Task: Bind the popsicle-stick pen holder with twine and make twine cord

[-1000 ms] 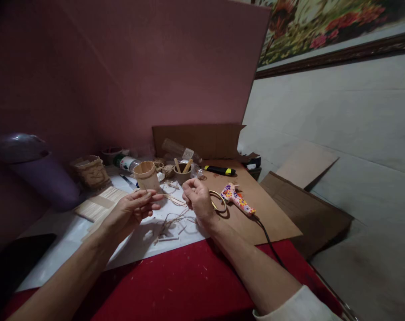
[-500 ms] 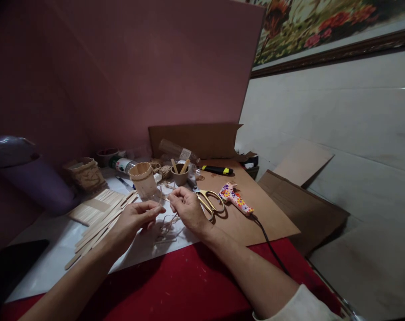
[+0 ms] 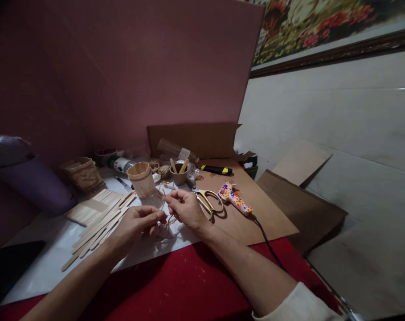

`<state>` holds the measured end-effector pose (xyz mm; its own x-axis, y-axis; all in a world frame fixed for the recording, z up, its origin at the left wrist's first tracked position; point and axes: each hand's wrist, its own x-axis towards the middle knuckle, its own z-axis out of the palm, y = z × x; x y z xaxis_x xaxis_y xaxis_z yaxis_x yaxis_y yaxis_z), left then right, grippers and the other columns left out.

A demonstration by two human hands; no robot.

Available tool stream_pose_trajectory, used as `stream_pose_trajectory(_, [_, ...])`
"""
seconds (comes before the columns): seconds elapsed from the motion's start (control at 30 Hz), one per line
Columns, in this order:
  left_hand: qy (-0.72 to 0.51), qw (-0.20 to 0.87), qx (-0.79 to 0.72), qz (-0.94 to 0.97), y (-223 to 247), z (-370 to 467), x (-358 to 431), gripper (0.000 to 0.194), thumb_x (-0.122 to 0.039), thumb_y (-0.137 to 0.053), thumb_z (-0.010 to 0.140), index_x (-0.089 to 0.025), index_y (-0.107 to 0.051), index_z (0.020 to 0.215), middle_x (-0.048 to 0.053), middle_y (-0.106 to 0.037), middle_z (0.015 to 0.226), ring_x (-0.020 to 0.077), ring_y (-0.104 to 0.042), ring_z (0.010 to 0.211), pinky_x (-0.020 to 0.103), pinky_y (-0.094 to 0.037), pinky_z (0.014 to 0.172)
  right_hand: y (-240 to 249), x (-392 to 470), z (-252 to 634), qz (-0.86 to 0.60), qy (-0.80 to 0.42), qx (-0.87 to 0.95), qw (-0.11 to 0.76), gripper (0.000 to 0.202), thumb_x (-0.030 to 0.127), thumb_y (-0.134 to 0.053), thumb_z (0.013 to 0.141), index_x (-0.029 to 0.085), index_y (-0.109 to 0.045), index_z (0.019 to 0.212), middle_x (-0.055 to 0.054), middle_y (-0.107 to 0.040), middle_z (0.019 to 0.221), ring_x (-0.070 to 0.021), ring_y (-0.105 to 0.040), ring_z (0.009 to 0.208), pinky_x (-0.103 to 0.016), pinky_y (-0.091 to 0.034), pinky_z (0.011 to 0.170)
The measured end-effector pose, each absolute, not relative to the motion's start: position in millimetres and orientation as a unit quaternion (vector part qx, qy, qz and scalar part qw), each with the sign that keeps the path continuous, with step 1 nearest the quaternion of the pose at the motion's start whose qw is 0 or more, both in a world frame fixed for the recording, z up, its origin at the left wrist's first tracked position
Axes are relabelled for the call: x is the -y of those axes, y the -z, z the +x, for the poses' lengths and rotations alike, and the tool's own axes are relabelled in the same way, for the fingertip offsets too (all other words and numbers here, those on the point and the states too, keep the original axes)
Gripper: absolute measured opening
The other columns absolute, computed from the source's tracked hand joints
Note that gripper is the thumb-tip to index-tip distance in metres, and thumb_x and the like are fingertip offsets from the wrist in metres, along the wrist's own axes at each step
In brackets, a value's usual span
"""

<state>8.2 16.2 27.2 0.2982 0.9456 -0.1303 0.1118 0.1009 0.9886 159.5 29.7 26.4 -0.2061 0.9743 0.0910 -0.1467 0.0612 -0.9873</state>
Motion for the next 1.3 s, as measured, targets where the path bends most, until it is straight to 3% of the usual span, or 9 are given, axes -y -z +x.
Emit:
stream_pose_trajectory(0.43, [-0.356,0.547,-0.467,0.596,-24.8,8.9,-15.3,0.030,-0.040,-0.063,0.073,-0.012,-0.064,0.062,-0.003,-0.049,0.045,0.0064,-0.037,0.041,0.020,-0.026,0.042,-23.6,-28.1,158.3,-0.379,-0.567,0.545,0.487,0.030,0.043,-0.068,0.070,0.015,-0.057,0.073,0.008,-0.046,0.045,-0.0026,-0.030,0.034,-0.018,-0.018,0.034])
stream_pose_trajectory(0.7, [-0.506,0.509,-0.409,0.563,-26.2,-2.2,-23.1,0.029,-0.035,-0.068,0.073,-0.017,-0.063,0.095,-0.002,-0.058,0.070,0.0097,-0.048,0.058,0.021,-0.037,0.050,-23.9,-25.5,158.7,-0.367,-0.595,0.561,0.443,0.031,0.045,-0.065,0.073,0.016,-0.053,0.069,0.008,-0.046,0.048,-0.0025,-0.030,0.035,-0.018,-0.018,0.034])
stream_pose_trajectory(0.87, [-0.485,0.445,-0.441,0.610,-22.9,-4.1,-25.7,0.026,-0.038,-0.065,0.074,-0.014,-0.062,0.065,0.000,-0.057,0.059,0.0088,-0.043,0.051,0.022,-0.033,0.047,-22.3,-24.4,158.7,-0.363,-0.594,0.579,0.424,0.031,0.045,-0.064,0.074,0.016,-0.054,0.071,0.007,-0.046,0.048,-0.0030,-0.030,0.036,-0.018,-0.019,0.035])
stream_pose_trajectory(1.13, [-0.461,0.339,-0.478,0.667,-25.8,-1.2,-23.4,0.027,-0.038,-0.060,0.077,-0.016,-0.061,0.062,-0.002,-0.054,0.055,0.0095,-0.042,0.051,0.022,-0.031,0.050,-17.3,-27.6,157.0,-0.385,-0.556,0.605,0.421,0.027,0.039,-0.063,0.074,0.016,-0.052,0.065,0.006,-0.047,0.047,-0.0047,-0.034,0.039,-0.019,-0.023,0.039])
stream_pose_trajectory(1.3, [-0.464,0.321,-0.486,0.667,-25.0,-0.6,-23.3,0.035,-0.041,-0.056,0.079,-0.017,-0.053,0.053,-0.004,-0.044,0.048,0.0099,-0.038,0.049,0.022,-0.029,0.049,-14.8,-25.9,157.1,-0.384,-0.520,0.629,0.432,0.017,0.029,-0.062,0.074,0.015,-0.054,0.067,0.005,-0.049,0.054,-0.0059,-0.040,0.047,-0.019,-0.030,0.045])
